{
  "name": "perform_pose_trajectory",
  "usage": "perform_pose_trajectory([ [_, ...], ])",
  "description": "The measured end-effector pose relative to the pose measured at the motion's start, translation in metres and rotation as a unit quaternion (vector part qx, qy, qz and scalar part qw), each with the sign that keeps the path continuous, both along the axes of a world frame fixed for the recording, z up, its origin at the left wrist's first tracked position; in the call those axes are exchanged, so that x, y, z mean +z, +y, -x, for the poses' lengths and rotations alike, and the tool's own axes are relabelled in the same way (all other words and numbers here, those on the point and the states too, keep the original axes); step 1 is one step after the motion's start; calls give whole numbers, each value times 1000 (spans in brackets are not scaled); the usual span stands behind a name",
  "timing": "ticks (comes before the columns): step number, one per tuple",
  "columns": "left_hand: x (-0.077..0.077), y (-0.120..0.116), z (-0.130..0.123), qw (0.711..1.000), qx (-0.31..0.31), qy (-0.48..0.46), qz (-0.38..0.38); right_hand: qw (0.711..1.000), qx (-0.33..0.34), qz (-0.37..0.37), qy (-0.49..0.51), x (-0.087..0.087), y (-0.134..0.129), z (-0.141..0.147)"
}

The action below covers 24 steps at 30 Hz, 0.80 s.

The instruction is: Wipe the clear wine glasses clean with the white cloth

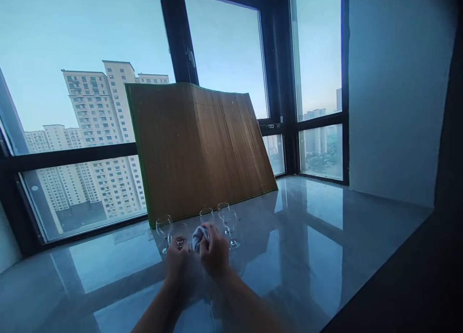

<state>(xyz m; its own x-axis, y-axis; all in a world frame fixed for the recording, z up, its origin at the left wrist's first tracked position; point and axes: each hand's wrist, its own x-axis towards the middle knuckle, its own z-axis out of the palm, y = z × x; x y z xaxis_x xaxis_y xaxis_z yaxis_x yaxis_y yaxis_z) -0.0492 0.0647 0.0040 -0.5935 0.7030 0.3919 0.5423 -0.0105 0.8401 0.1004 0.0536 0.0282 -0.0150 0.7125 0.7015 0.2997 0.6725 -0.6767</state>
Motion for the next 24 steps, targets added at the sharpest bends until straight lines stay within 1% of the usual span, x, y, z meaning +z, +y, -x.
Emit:
perform_pose_trajectory([
  [2, 2, -4, -7, 999, -15, -35, 9, 997, -20, -70, 33, 3, -2, -2],
  [4, 3, -6, -13, 999, -27, -25, 8, 990, -39, -124, 56, 3, -3, -2],
  [6, 0, -5, -16, 999, -33, 18, 1, 984, -56, -156, 65, 1, -4, 1],
  [9, -5, -2, -14, 994, -45, 98, -15, 982, -68, -170, 46, 0, -4, 6],
  [11, -8, 0, -10, 988, -57, 142, -36, 984, -61, -167, 14, 0, -4, 7],
  [13, -8, 2, -7, 982, -67, 171, -43, 988, -51, -142, -21, 1, -3, 6],
  [16, -8, 4, -3, 982, -68, 174, -10, 994, -49, -76, -59, 3, 0, 4],
  [18, -8, 4, 0, 984, -61, 168, 22, 995, -51, -47, -75, 3, 2, 3],
  [21, -8, 4, 4, 981, -46, 178, 55, 994, -42, -44, -86, 6, 2, 3],
  [24, -7, 4, 6, 981, -19, 175, 79, 994, -21, -45, -100, 11, 0, 3],
])
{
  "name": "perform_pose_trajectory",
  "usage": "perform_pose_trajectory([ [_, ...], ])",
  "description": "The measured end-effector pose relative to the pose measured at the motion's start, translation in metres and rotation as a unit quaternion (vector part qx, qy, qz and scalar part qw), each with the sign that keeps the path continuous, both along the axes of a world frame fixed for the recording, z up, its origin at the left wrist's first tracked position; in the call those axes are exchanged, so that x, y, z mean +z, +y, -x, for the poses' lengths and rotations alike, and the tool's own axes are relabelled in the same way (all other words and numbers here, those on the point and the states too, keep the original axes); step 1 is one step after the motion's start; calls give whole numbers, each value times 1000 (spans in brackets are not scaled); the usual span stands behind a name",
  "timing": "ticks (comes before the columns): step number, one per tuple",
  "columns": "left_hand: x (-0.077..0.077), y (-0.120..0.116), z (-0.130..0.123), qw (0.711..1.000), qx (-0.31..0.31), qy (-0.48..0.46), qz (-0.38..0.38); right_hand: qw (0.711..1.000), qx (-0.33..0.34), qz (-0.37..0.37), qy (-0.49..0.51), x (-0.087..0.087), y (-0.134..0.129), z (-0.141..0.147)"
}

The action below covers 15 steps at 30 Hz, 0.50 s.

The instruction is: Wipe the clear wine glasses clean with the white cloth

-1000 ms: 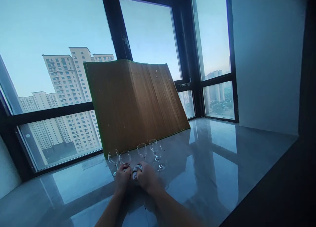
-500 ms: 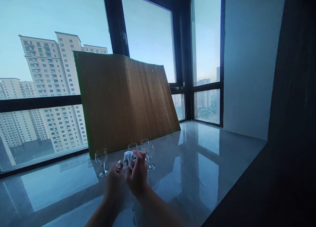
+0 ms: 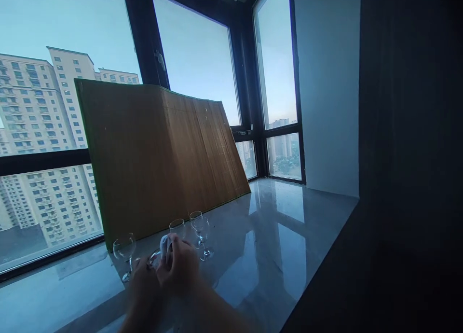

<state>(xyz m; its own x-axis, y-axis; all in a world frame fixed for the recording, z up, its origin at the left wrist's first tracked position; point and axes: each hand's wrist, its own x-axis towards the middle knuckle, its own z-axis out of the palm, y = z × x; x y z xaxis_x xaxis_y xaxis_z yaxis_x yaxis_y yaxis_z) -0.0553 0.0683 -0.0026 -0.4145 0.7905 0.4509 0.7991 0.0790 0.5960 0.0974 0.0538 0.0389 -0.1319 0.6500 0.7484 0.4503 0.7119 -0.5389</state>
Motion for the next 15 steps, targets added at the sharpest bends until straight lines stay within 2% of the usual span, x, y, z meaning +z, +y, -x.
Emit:
perform_pose_trajectory([
  [9, -4, 0, 2, 1000, 16, 2, -2, 989, 45, 133, -45, 4, -3, -9],
  [12, -5, -2, 0, 1000, 21, 6, 0, 986, 49, 152, -40, 5, -4, -10],
  [15, -4, -4, -2, 1000, 19, 0, -9, 988, 25, 154, -18, 2, -2, -8],
])
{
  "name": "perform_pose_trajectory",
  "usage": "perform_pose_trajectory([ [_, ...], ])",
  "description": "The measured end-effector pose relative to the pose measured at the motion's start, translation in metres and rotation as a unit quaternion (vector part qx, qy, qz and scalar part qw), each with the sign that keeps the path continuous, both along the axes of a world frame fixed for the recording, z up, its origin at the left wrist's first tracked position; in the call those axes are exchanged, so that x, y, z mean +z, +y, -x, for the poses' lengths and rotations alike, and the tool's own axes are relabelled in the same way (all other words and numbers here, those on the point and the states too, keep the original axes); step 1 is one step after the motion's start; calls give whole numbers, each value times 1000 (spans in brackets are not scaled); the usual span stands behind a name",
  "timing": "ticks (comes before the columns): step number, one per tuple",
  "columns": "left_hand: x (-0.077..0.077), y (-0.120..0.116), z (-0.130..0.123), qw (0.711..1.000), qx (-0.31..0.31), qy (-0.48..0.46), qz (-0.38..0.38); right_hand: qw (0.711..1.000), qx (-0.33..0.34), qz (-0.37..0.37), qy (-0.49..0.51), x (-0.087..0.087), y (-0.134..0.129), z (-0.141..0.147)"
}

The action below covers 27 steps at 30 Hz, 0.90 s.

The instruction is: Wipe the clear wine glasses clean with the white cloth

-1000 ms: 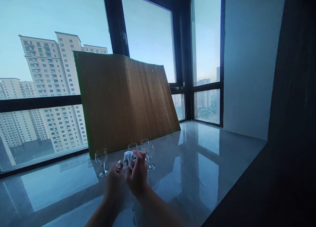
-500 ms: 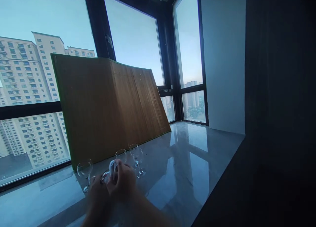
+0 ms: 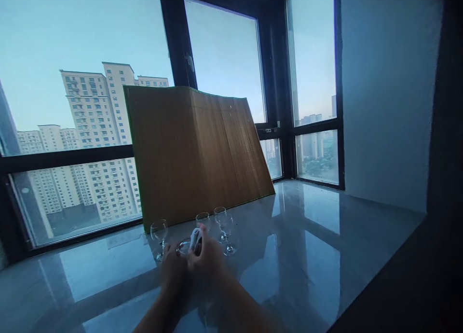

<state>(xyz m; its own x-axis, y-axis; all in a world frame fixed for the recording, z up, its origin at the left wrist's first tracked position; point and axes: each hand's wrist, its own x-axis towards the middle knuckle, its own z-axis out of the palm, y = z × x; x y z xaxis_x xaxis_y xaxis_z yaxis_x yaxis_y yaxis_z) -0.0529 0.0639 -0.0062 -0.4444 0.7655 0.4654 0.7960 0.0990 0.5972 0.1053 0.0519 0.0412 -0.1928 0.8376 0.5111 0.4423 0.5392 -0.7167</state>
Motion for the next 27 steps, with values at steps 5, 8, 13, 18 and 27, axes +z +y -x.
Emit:
perform_pose_trajectory([
  [5, 4, -5, -3, 1000, 12, -11, -6, 1000, 15, 14, 20, -8, 5, 2],
  [8, 6, -9, -5, 1000, 22, -15, -7, 999, 39, 20, 32, -10, 5, 2],
  [13, 11, -12, -7, 1000, 14, -15, -18, 997, 68, 33, 33, -12, 5, 1],
  [18, 14, -13, -9, 1000, 0, 11, -28, 997, 62, 38, 38, -12, 7, 0],
  [27, 13, -14, -13, 998, -30, 22, -52, 990, 114, 50, 59, -14, 8, 0],
])
